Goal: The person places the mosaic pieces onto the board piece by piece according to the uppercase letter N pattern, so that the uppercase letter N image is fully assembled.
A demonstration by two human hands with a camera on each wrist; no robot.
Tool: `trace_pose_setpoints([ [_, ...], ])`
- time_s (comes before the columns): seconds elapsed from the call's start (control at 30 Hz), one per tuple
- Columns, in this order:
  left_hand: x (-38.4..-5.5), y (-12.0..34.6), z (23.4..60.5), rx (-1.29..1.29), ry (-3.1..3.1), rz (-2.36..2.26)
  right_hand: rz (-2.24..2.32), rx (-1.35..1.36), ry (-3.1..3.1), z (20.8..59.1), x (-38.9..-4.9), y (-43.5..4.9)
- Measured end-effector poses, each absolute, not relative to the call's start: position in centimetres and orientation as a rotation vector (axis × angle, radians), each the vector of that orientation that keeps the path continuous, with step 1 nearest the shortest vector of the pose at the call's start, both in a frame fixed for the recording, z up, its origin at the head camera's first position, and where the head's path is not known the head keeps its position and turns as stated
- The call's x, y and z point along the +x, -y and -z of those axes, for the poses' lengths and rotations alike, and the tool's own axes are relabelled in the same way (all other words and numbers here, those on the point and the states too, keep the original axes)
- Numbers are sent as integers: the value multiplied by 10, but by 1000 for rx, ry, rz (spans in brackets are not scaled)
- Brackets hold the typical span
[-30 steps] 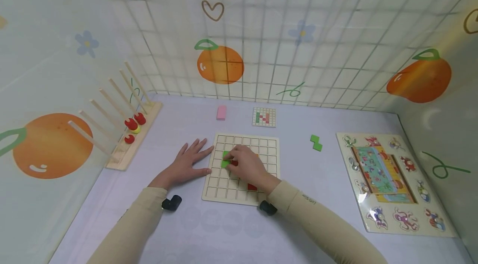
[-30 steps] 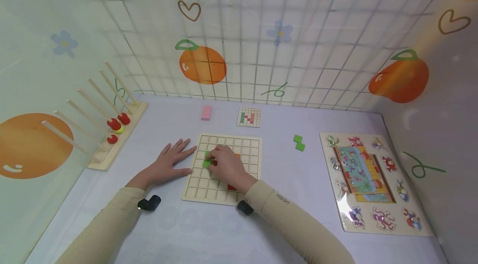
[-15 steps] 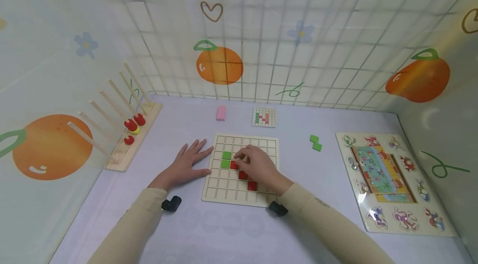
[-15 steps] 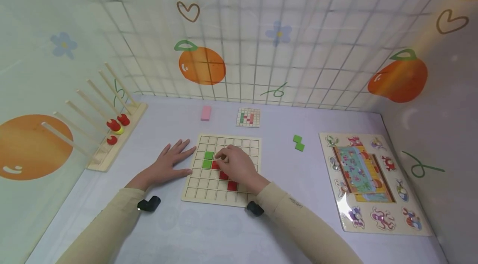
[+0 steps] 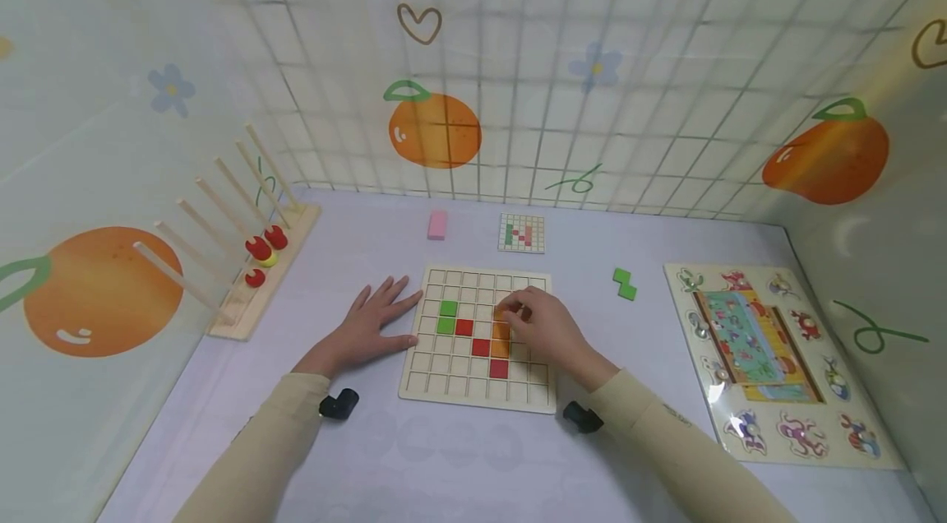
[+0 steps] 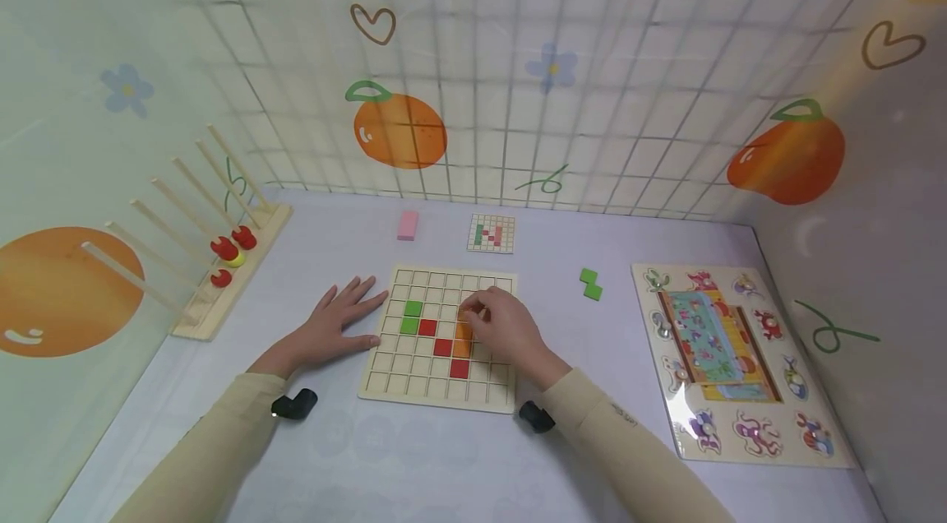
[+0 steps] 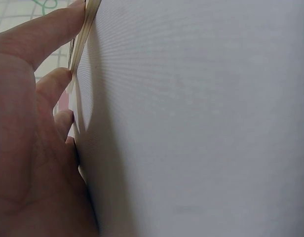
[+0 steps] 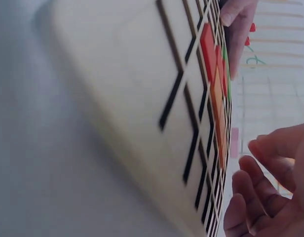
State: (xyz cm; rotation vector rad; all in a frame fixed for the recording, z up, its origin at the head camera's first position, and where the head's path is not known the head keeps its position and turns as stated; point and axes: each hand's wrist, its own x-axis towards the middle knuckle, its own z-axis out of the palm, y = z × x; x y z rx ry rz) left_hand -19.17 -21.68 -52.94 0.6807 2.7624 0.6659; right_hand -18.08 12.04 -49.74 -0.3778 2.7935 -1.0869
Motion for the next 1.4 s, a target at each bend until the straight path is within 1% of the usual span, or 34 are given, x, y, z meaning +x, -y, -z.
trace_pose_setpoints([
  [0.33, -191, 217, 529, 676, -2771, -656, 1106, -302, -2806, 494, -177, -151],
  [0.6, -191, 217, 529, 675, -2777, -641, 1075, -178, -2830, 497, -178, -182],
  [1.17, -192, 216, 530, 671, -2774, -634, 1035, -15, -2986, 504, -187, -254],
  [1.4, -191, 216, 529, 670, -2776, -625, 1042, 113, -2988, 511, -194, -273],
])
